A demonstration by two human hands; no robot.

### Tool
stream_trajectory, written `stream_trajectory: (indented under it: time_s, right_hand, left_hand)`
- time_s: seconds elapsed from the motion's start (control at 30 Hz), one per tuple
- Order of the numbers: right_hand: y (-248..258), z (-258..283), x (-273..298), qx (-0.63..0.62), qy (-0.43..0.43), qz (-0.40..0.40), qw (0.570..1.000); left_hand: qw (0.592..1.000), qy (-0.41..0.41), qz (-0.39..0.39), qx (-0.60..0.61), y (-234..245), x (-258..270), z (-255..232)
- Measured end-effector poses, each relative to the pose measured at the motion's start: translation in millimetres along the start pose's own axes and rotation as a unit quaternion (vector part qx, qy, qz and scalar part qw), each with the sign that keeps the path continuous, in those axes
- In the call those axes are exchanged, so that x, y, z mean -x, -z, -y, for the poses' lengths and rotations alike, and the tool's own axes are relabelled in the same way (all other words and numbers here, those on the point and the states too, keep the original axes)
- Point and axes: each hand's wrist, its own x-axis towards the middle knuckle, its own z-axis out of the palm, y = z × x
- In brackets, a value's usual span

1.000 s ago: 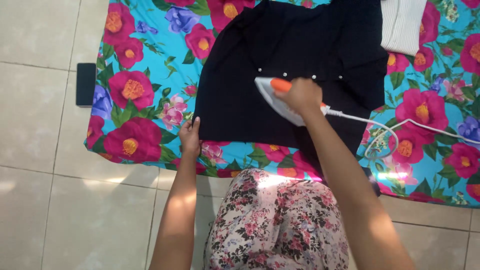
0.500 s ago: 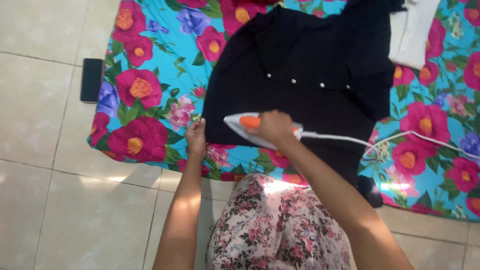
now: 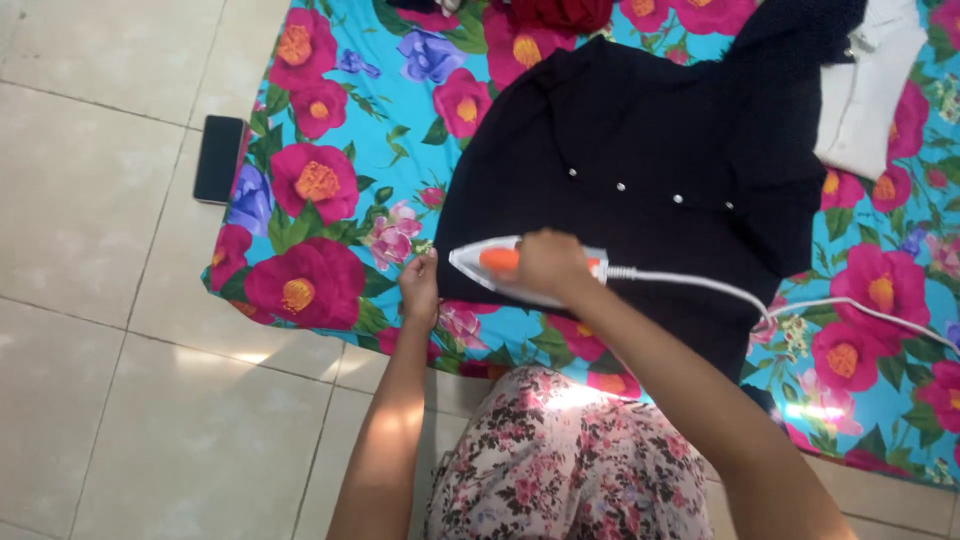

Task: The person irons a black shirt on a floral surface using an iron, smoothing the fabric with their hands and pressing the iron over the main body and sleeves. The person then folds the ironed shirt.

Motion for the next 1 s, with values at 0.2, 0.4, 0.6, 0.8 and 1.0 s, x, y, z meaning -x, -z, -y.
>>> stream_trajectory:
  time_s: [0.2,0.4,0.6,0.8,1.0]
  right_hand:
    - [3,-9,-40,-0.003,-0.01,-0.116,0.993]
    - [39,-16,-89,-0.097,-0.123,-0.091,0.984]
    - [26,-10,-56,-0.069,-0.103,-0.054,0.991]
    - [4,-1,-8,0.01,-0.011,-0.024,1.0]
    - [41,-31,-76,-0.033,-0.11,-0.095,0.989]
  left_hand:
    - [1.0,-0.022,0.0,0.001,3,-7,17]
    - [1.0,-0.01,0.003,0.027,2,-4,11]
    - [1.0,-0.005,0.002,0.004,1,-1,6]
    - [1.0,-0.007,-0.002,-0.025,3,-6,12]
    - [1.0,-0.019,0.002,0.017,1,-10,19]
